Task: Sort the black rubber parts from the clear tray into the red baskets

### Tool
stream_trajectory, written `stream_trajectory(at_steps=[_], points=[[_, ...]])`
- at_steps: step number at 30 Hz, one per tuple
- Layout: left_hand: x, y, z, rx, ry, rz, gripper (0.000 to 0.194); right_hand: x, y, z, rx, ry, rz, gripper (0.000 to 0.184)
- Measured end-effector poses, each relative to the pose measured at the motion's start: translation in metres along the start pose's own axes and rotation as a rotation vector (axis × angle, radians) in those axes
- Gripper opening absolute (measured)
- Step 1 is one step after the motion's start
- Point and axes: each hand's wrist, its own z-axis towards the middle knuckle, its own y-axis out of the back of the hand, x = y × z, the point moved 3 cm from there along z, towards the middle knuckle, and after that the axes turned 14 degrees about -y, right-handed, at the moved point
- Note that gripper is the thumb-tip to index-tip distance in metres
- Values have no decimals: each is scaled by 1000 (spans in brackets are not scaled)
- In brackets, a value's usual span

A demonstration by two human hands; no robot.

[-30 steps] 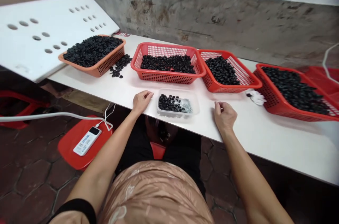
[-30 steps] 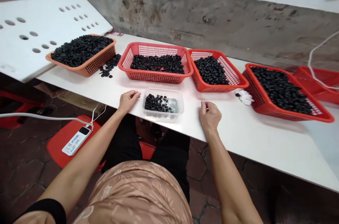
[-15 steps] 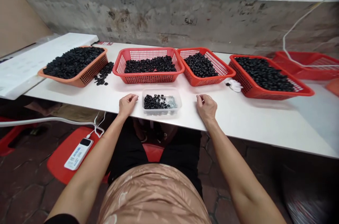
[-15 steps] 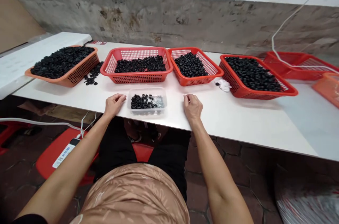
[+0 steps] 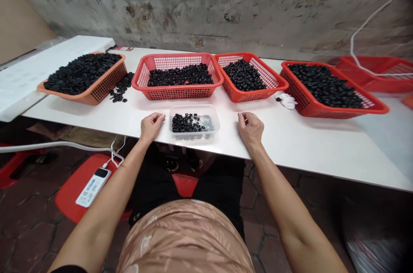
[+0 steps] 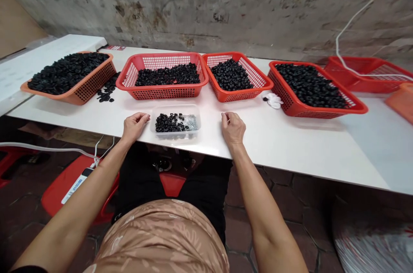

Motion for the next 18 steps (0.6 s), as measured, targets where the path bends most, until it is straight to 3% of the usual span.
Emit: stream_trajectory(at_steps=[18], points=[[-6,5,-4,-32,-62,3,21,12,-5,1,9,132,-97,38]])
